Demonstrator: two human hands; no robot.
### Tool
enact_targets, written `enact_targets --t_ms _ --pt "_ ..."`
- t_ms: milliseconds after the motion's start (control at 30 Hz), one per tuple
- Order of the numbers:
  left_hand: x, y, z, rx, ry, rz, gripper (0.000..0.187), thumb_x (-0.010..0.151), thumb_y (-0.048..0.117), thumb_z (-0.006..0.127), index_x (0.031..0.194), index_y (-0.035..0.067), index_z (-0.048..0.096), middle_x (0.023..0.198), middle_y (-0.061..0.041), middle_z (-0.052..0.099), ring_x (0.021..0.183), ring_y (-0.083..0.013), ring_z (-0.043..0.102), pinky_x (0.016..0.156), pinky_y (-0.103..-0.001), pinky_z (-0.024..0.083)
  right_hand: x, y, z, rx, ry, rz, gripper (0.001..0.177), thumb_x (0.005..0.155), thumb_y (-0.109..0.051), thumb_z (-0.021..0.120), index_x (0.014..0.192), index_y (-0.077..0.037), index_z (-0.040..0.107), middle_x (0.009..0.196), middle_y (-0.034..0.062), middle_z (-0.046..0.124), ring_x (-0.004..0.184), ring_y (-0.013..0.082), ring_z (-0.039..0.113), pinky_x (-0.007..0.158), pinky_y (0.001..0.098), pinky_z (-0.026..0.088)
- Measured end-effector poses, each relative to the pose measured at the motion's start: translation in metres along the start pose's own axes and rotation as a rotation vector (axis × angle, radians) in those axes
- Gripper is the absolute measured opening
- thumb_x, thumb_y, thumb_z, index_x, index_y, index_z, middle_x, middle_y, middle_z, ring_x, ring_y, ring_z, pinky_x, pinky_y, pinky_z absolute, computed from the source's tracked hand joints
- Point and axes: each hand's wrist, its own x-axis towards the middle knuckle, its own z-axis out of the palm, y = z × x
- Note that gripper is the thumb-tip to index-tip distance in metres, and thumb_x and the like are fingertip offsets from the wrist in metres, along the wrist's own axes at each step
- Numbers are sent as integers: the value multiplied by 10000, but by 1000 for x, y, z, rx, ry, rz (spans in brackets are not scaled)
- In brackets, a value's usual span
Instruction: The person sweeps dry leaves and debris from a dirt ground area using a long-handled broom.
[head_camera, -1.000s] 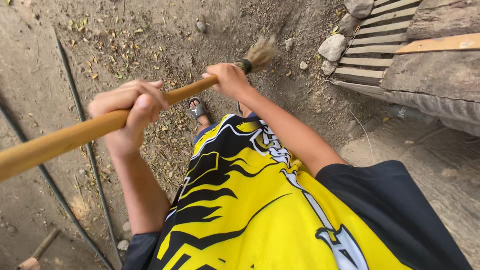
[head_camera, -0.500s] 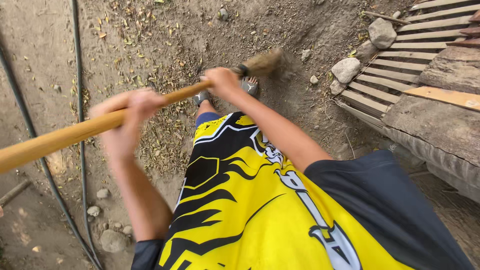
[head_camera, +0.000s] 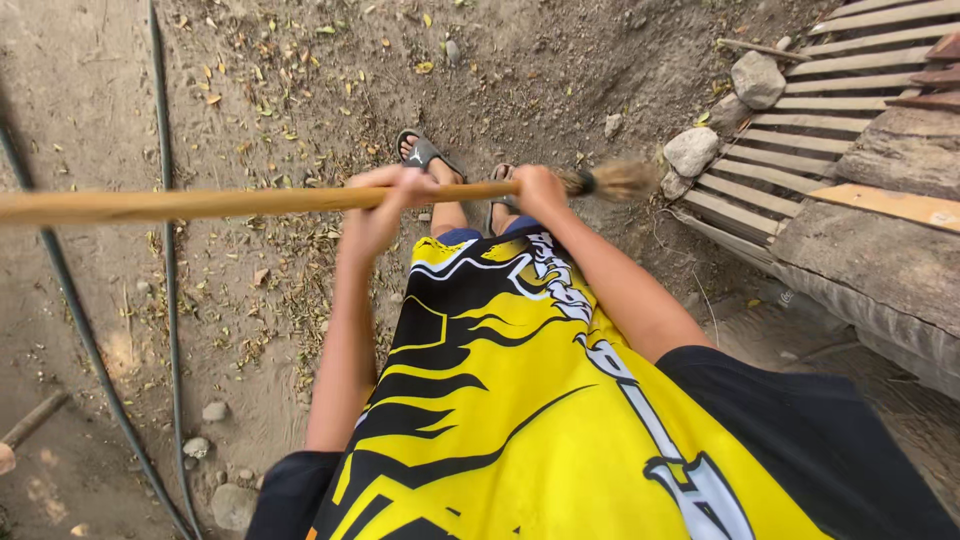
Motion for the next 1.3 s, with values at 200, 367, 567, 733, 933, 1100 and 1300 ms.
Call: enact_targets --t_ms 200,367,567,733,933,1100,1300 --pt "39 10 -38 79 -13 -22 290 1068 180 611 901 -24 733 821 -62 717 788 -107 635 741 -288 535 74 -29 25 -134 -55 -73 172 766 -241 797 919 -178 749 954 112 726 929 347 702 784 489 561" --pt "25 79 -183 77 178 361 305 1147 69 568 879 31 709 812 -105 708 801 -201 748 844 -416 650 138 -208 -1 188 175 -350 104 881 -239 737 893 -151 682 835 85 704 847 325 704 774 495 543" --pt "42 59 -220 -105 185 368 393 1146 154 611 763 70 637 725 -65 639 685 -168 700 764 -372 622 126 -234 -1 220 45 -215 101 898 -224 709 883 -132 669 879 87 718 871 296 725 852 500 537" --pt "63 20 -154 -21 52 47 303 1090 131 583 840 9 702 862 -88 745 825 -148 716 799 -329 595 113 -153 36 37 -82 -32 136 830 -282 774 885 -162 744 891 123 719 880 355 708 765 494 557" --pt "35 79 -199 167 230 207 267 1118 33 579 877 -29 676 891 -104 712 821 -149 679 782 -307 576 199 -226 19 115 258 -469 246 959 -281 690 746 -160 700 767 93 688 744 338 665 730 468 519" --pt "30 83 -268 -16 302 537 401 1154 47 555 754 32 566 719 -86 608 685 -192 697 680 -355 616 214 -327 -20 245 244 -427 317 998 -306 594 722 -163 654 711 46 694 709 251 671 834 436 510" --pt "20 27 -261 -162 345 348 410 1143 150 595 742 70 570 648 -75 584 687 -213 692 705 -377 597 162 -275 1 85 38 -303 320 1045 -338 569 804 -165 688 798 68 708 817 279 686 872 471 481"
